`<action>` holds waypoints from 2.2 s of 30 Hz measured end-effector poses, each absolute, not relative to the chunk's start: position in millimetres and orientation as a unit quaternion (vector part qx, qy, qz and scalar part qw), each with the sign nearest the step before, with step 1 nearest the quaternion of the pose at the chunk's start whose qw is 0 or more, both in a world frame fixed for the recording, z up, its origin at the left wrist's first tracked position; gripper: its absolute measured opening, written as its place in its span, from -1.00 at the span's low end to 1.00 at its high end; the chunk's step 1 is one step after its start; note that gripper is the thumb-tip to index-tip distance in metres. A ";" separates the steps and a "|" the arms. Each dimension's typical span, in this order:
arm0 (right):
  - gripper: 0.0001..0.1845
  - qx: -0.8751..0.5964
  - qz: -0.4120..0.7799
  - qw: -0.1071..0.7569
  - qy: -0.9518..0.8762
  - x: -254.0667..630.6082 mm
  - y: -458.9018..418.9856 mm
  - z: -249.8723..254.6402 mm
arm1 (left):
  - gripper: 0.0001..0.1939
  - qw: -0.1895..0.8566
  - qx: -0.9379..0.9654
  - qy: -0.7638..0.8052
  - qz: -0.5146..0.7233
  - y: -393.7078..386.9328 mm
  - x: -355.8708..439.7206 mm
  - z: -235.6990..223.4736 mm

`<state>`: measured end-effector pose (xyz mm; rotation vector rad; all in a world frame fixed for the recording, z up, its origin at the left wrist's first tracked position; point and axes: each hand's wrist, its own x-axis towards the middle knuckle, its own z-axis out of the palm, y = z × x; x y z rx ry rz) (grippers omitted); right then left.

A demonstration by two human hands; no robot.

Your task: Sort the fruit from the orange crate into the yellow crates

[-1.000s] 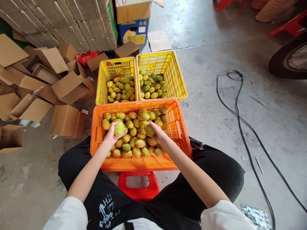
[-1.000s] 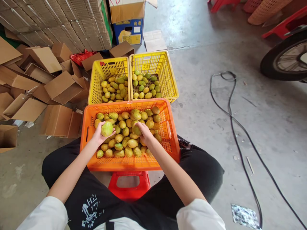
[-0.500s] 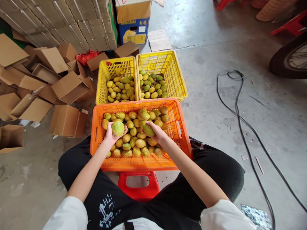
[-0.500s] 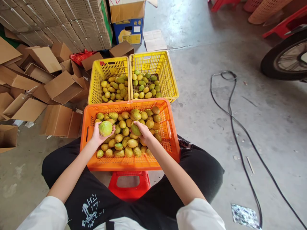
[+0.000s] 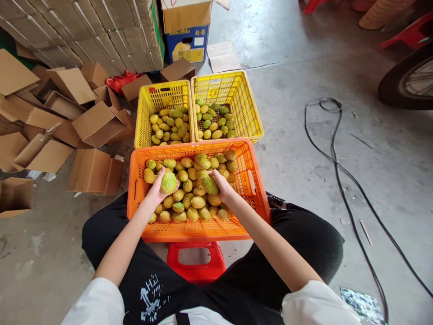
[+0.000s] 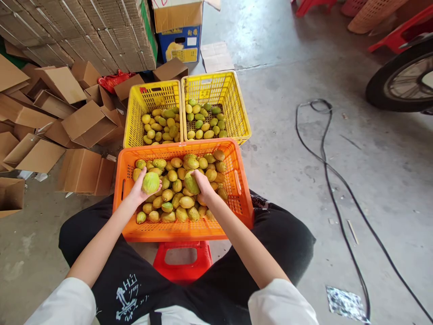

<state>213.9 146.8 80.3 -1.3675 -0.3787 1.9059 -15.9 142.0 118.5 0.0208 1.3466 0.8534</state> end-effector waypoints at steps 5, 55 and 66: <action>-0.75 -0.536 0.750 0.369 -0.120 213.5 145.5 88.8 | -0.75 0.714 0.039 0.596 0.365 135.8 -16.9 109.5; -0.80 -0.464 0.792 0.370 -0.144 215.6 145.7 86.0 | -0.93 0.681 0.032 0.587 0.438 134.4 -10.3 114.4; -0.79 -0.515 0.767 0.376 -0.072 214.4 148.7 95.8 | -0.57 0.730 0.037 0.566 0.380 137.8 -9.5 117.5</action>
